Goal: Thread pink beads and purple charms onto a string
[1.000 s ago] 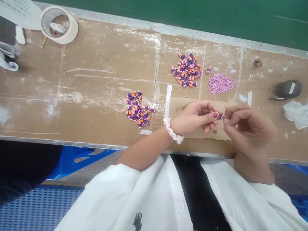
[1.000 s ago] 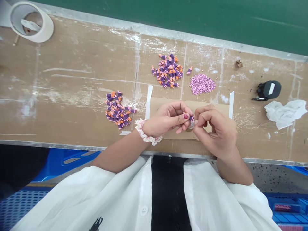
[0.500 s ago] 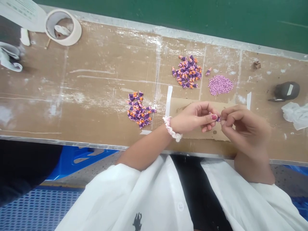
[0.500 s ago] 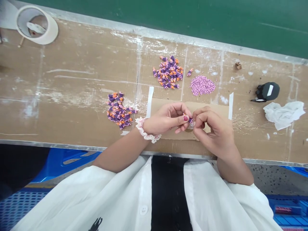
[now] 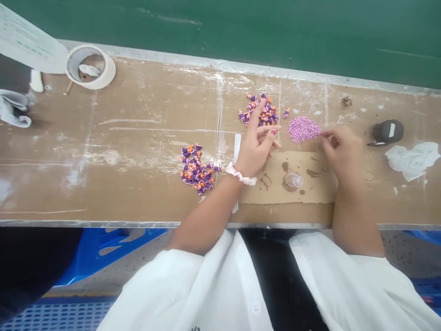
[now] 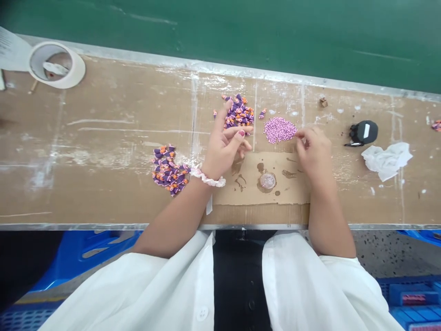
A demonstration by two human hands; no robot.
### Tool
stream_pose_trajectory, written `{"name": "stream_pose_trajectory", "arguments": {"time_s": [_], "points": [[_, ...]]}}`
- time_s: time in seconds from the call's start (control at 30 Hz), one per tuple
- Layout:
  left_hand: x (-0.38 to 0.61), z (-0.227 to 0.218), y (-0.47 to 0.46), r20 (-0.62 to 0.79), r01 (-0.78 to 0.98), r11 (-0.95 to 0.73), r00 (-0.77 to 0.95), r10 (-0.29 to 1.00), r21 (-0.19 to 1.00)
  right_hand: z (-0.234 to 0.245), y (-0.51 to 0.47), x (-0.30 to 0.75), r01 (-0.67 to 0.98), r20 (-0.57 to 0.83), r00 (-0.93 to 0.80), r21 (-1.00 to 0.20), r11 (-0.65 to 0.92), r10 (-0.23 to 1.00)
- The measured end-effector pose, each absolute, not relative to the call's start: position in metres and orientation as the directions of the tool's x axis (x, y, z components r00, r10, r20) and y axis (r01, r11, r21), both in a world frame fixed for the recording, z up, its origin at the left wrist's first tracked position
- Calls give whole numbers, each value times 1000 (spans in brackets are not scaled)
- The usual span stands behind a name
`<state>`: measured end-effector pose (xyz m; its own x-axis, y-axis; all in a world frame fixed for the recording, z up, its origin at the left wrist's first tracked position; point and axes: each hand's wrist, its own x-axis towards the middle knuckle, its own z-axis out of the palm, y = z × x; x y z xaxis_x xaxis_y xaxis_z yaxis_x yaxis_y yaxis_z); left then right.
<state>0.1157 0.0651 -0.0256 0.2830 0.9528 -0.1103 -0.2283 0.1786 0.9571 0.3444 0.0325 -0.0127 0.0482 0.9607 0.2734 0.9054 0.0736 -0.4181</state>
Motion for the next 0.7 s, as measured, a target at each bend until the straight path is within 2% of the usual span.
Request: {"name": "stream_pose_trajectory", "arguments": {"time_s": [0.23, 0.43, 0.7], "points": [[113, -22, 55, -54, -177, 103, 261, 964, 979, -26, 33, 346, 914, 206, 26, -401, 60, 978], [114, -20, 51, -94, -155, 146, 301, 949, 977, -36, 39, 349, 932, 187, 18, -359, 51, 982], [114, -17, 48, -108, -152, 161, 313, 944, 975, -39, 39, 358, 886, 288, 51, -454, 90, 956]]}}
